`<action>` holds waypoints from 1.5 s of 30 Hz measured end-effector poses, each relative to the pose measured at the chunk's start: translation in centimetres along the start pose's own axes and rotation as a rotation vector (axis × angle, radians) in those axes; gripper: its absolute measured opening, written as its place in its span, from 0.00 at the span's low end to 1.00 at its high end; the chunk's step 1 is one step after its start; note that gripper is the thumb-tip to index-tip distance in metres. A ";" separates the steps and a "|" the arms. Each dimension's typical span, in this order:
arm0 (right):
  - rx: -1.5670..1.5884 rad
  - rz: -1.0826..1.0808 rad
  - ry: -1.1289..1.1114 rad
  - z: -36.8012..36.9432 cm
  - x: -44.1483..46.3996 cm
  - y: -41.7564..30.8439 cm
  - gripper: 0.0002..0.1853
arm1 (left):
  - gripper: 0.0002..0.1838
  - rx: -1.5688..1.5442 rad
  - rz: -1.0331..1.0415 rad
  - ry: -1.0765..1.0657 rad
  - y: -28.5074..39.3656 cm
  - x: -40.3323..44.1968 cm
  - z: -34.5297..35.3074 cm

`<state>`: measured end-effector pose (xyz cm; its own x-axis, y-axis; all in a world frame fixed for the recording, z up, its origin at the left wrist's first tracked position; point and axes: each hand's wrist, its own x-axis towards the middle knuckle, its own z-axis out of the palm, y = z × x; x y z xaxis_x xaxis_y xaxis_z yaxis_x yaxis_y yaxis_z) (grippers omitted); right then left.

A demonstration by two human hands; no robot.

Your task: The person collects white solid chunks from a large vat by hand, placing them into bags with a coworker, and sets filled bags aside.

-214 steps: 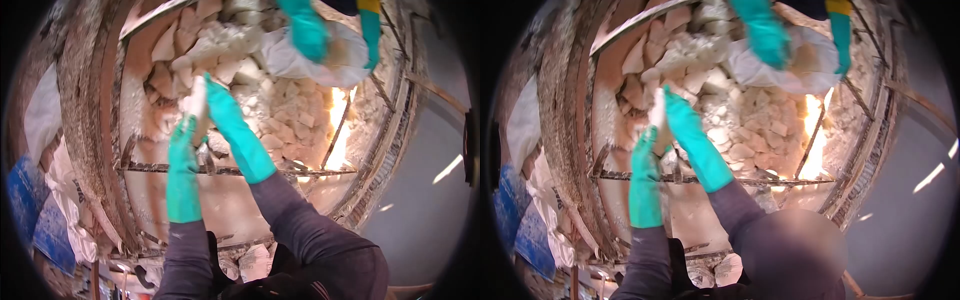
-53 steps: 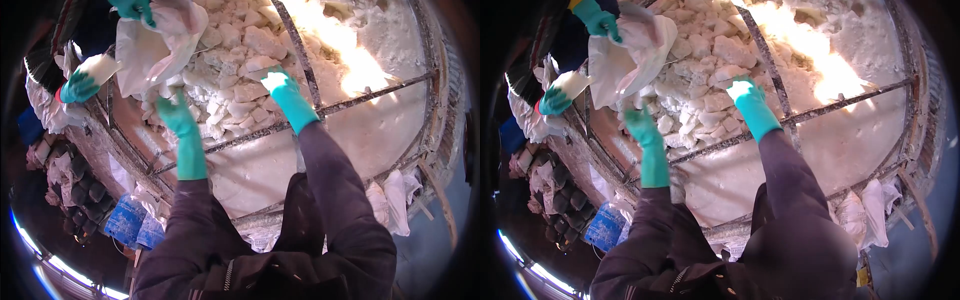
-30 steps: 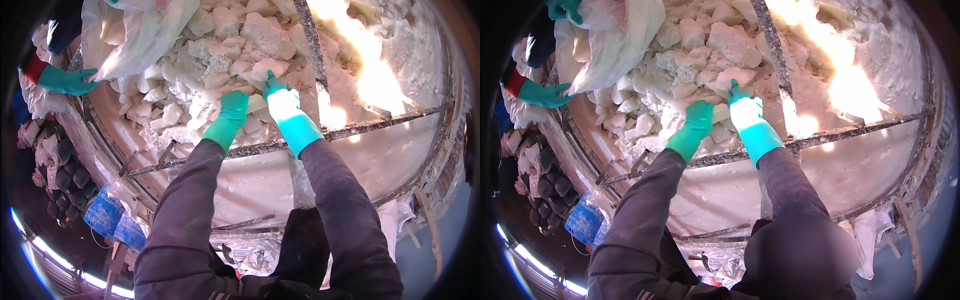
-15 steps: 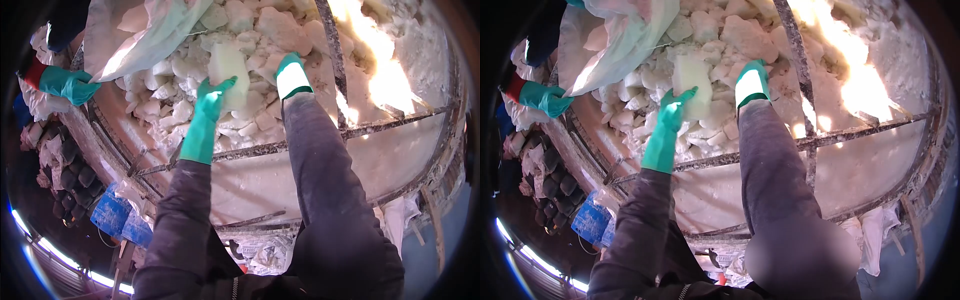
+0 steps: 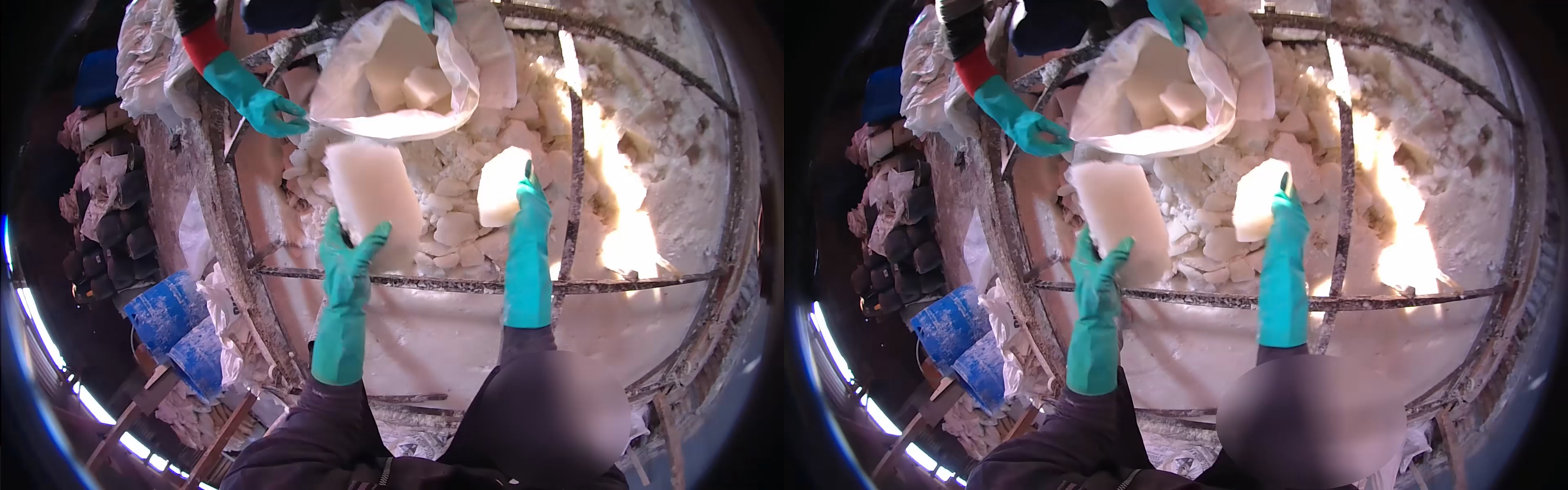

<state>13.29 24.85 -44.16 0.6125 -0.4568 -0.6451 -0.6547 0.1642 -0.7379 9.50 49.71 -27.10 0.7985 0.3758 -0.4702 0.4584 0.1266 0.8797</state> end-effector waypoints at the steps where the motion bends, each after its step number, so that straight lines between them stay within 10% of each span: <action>1: -0.078 -0.021 0.000 1.5 -1.7 -3.6 0.21 | 0.41 0.069 0.088 -0.001 2.4 0.7 0.2; 3: -0.621 -0.148 -0.041 4.8 -4.2 -11.9 0.32 | 0.41 0.207 0.273 0.007 7.0 2.9 0.8; 5: -0.910 -0.738 -0.059 8.5 -3.0 -13.1 0.33 | 0.41 0.258 0.546 0.045 8.1 6.4 1.6; 10: -0.368 -0.350 -0.151 15.3 0.3 -15.3 0.28 | 0.46 0.311 0.884 0.165 6.2 13.5 4.3; 12: -0.282 -0.436 -0.135 14.3 3.4 -11.6 0.25 | 0.47 0.127 0.909 0.061 0.6 18.7 5.0; 14: -0.315 -0.523 -0.146 13.2 -0.2 -12.1 0.21 | 0.44 0.567 0.907 0.105 -2.2 21.7 4.4; 19: -1.226 -1.489 0.058 18.5 -6.6 -13.2 0.31 | 0.29 0.823 0.655 -0.160 -3.9 21.9 2.5; 20: -1.380 -1.287 -0.128 20.8 -5.6 -13.4 0.30 | 0.26 0.670 0.576 -0.249 -5.7 22.3 2.3; 23: -1.649 -0.734 -0.317 24.5 -1.8 -11.8 0.28 | 0.35 0.626 0.945 0.410 -5.0 22.4 0.0; 25: -1.406 -0.989 0.096 22.4 1.0 -7.7 0.23 | 0.38 0.303 0.248 0.500 -6.2 23.0 -2.1; 27: -0.149 -0.559 0.082 17.4 0.9 -5.8 0.23 | 0.37 0.261 -0.081 0.242 -11.9 26.1 -2.4; 30: 0.112 0.211 -0.006 13.5 -3.3 -4.3 0.13 | 0.31 0.326 -0.273 -0.050 -11.0 26.9 -2.8; 35: -0.053 0.169 -0.188 10.4 -9.9 0.2 0.19 | 0.14 0.617 0.402 0.221 -7.7 26.7 -2.2; 37: -0.096 0.190 -0.184 6.8 -13.5 0.9 0.22 | 0.11 0.182 0.128 0.020 -4.9 29.2 -2.7; 40: 0.007 0.300 -0.116 2.0 -16.6 1.3 0.24 | 0.09 0.470 0.490 -0.146 -4.3 34.9 -4.4; 42: 0.055 0.319 -0.118 -3.8 -16.5 5.2 0.24 | 0.11 0.407 0.445 -0.086 -6.4 37.0 -5.6; 45: 0.033 0.366 -0.047 -10.1 -16.1 6.4 0.25 | 0.19 0.097 -0.148 0.057 -1.0 31.0 -4.1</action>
<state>-5.24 24.38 -36.49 0.3606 -0.3216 -0.8755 -0.8199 0.3381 -0.4619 32.19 64.99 -42.26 0.6972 0.4117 -0.5869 0.6071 0.0965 0.7888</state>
